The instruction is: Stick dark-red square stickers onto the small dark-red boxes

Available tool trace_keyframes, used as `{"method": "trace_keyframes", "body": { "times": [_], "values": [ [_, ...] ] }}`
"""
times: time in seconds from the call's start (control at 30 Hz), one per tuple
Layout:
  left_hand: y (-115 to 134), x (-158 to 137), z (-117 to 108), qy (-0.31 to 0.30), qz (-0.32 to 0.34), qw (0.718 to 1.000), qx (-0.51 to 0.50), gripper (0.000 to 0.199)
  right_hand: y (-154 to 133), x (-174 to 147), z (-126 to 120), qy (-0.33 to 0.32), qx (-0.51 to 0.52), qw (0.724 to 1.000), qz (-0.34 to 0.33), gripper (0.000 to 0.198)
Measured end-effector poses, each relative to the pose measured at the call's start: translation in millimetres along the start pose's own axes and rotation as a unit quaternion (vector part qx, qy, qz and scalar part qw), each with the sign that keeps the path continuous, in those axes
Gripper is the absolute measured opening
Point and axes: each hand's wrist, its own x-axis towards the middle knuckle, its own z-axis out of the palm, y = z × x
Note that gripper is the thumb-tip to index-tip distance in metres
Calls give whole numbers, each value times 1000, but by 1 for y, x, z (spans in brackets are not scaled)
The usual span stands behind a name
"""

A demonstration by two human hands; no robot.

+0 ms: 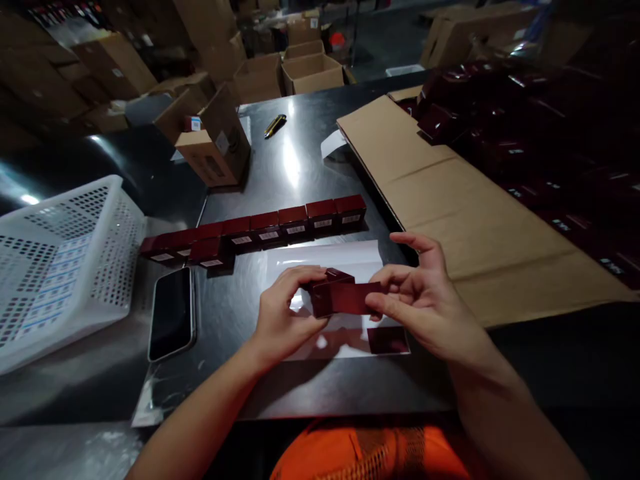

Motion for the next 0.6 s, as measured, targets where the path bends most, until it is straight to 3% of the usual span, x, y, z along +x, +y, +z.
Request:
{"method": "trace_keyframes", "body": {
  "times": [0.6],
  "values": [
    [3,-4,3,-9,-13,999,-30,54,5,0,8,1,3,998,61,57]
  ]
}}
